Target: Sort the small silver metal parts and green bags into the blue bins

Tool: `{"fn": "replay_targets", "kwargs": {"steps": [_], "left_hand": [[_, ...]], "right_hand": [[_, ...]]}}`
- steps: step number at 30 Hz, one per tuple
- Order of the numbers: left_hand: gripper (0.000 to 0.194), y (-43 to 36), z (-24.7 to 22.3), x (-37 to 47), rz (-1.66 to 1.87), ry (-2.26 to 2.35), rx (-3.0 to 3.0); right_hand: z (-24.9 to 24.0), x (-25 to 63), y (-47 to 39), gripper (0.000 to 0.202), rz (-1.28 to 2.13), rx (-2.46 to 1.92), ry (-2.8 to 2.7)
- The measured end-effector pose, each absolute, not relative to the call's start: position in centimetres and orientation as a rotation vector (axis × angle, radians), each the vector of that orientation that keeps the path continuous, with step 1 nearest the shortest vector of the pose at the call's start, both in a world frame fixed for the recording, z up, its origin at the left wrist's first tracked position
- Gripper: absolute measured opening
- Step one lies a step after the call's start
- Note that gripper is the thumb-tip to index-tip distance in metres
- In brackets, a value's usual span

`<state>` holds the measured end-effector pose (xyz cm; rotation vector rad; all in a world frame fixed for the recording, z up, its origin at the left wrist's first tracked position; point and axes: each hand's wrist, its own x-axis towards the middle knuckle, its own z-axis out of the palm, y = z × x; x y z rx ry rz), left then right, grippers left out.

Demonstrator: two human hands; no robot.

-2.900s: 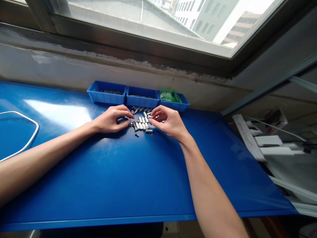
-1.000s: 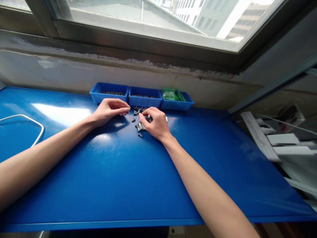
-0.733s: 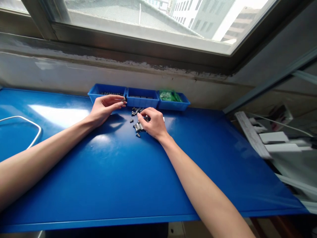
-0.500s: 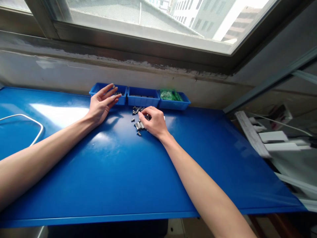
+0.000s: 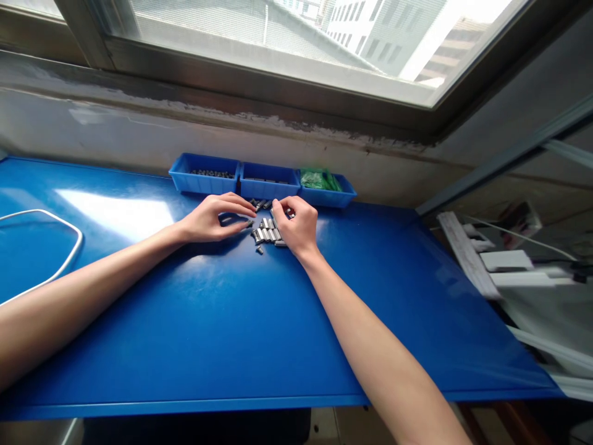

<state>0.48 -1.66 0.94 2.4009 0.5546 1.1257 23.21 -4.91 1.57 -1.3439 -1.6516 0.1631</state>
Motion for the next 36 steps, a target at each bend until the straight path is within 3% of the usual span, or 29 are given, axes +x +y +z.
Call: {"fn": "replay_targets", "kwargs": {"steps": [8, 24, 36], "left_hand": [[0.014, -1.6, 1.0, 0.2, 0.975, 0.507, 2.482], [0.016, -1.1, 1.1, 0.2, 1.022, 0.654, 2.297], [0.05, -0.1, 2.1, -0.4, 1.411, 0.885, 1.523]], "right_hand": [[1.4, 23.4, -4.7, 0.031, 0.194, -1.376, -1.601], [1.7, 23.2, -5.1, 0.027, 0.17, -1.334, -1.7], [1.8, 23.1, -5.2, 0.025, 0.192, -1.299, -1.752]]}}
